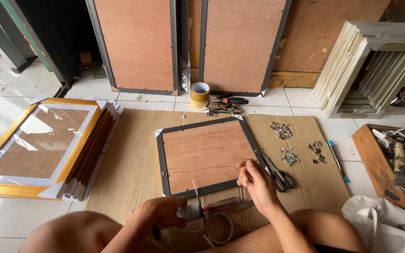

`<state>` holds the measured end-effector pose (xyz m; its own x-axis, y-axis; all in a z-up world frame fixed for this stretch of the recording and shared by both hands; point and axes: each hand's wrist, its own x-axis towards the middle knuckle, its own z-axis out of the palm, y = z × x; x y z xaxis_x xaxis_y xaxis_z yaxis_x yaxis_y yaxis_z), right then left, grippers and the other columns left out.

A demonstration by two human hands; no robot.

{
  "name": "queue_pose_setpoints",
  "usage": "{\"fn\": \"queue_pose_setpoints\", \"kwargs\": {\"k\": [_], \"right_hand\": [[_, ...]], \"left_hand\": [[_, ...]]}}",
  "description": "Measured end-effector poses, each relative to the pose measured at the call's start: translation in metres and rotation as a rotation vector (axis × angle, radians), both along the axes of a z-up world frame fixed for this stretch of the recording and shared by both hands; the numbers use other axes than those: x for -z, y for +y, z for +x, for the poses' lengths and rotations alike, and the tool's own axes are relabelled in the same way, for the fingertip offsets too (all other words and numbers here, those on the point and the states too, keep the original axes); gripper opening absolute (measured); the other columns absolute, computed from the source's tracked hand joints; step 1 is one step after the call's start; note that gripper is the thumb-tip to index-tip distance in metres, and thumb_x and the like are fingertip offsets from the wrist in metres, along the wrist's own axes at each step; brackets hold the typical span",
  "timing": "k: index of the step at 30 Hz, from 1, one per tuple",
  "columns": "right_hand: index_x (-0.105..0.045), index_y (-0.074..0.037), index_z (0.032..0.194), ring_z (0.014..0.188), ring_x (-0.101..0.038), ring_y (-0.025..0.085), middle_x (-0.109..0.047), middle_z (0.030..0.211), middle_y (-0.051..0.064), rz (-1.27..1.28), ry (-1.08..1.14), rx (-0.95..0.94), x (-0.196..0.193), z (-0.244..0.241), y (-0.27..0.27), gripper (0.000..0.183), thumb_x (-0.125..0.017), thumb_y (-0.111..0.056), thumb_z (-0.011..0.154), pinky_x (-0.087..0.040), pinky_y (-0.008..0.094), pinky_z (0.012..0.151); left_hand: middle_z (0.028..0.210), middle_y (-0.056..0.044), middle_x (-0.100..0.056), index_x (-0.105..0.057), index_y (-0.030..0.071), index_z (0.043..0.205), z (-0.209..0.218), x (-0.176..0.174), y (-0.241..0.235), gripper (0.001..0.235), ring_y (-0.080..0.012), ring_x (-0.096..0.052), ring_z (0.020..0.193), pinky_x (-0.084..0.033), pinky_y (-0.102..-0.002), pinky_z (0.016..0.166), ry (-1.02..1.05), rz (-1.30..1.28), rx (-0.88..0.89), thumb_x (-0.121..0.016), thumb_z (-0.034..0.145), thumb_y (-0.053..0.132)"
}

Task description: The person attaches a hanging wire to the back of a picture frame using a screwdriver and screws, then measures and cuts a length of string with scissors before securing it.

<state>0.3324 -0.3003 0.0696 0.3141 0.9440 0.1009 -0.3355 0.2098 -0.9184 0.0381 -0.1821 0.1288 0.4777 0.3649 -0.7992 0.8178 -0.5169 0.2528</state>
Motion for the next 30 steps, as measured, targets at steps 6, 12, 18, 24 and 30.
{"fn": "queue_pose_setpoints", "kwargs": {"k": [6,12,18,24,30], "right_hand": [[-0.076,-0.009,0.129,0.121,-0.075,0.018,-0.083,0.132,0.008,-0.119,-0.328,-0.053,0.014,-0.069,0.001,0.044,-0.076,-0.040,0.098,-0.061,0.032,0.092],[-0.034,-0.034,0.176,0.113,-0.083,0.023,-0.053,0.165,0.018,-0.579,-0.233,-0.111,-0.002,-0.094,-0.005,0.126,-0.097,-0.045,0.068,-0.074,0.036,0.077],[-0.066,-0.011,0.138,0.066,-0.061,0.010,-0.087,0.102,0.016,-0.781,-0.114,-0.352,-0.037,-0.096,-0.010,0.055,-0.086,-0.035,0.093,-0.034,0.022,0.052],[-0.083,-0.007,0.109,0.068,-0.043,0.011,-0.054,0.072,-0.004,-0.320,-0.262,-0.227,-0.025,-0.041,-0.005,0.032,-0.068,-0.036,0.112,-0.036,0.024,0.070],[-0.086,0.000,0.107,0.067,-0.047,0.008,-0.084,0.105,0.006,-0.120,-0.288,-0.345,-0.060,-0.052,-0.014,0.027,-0.070,-0.021,0.110,-0.041,0.022,0.064]], "left_hand": [[0.124,-0.009,-0.078,-0.065,0.015,0.129,0.007,0.045,0.014,0.060,-0.0280,-0.073,0.104,-0.052,-0.042,0.085,-0.313,0.079,-0.070,-0.064,0.102,0.069],[0.093,-0.009,-0.068,-0.050,0.011,0.113,0.010,0.050,0.011,0.047,-0.0198,-0.055,0.079,-0.043,-0.040,0.072,-0.564,0.004,-0.445,-0.066,0.109,0.055],[0.101,-0.012,-0.076,-0.050,0.015,0.122,0.020,0.046,0.015,0.048,-0.0295,-0.068,0.086,-0.048,-0.044,0.079,-0.711,0.148,-0.593,-0.067,0.103,0.055],[0.109,-0.009,-0.080,-0.063,0.033,0.131,-0.005,0.067,0.023,0.067,-0.0325,-0.075,0.095,-0.054,-0.049,0.078,-0.328,0.285,-0.074,-0.096,0.077,0.054],[0.158,-0.005,-0.058,-0.068,0.024,0.138,0.014,0.003,-0.012,0.056,-0.0236,-0.055,0.151,-0.041,-0.039,0.124,-0.918,-0.127,0.109,-0.084,0.090,0.047]]}}
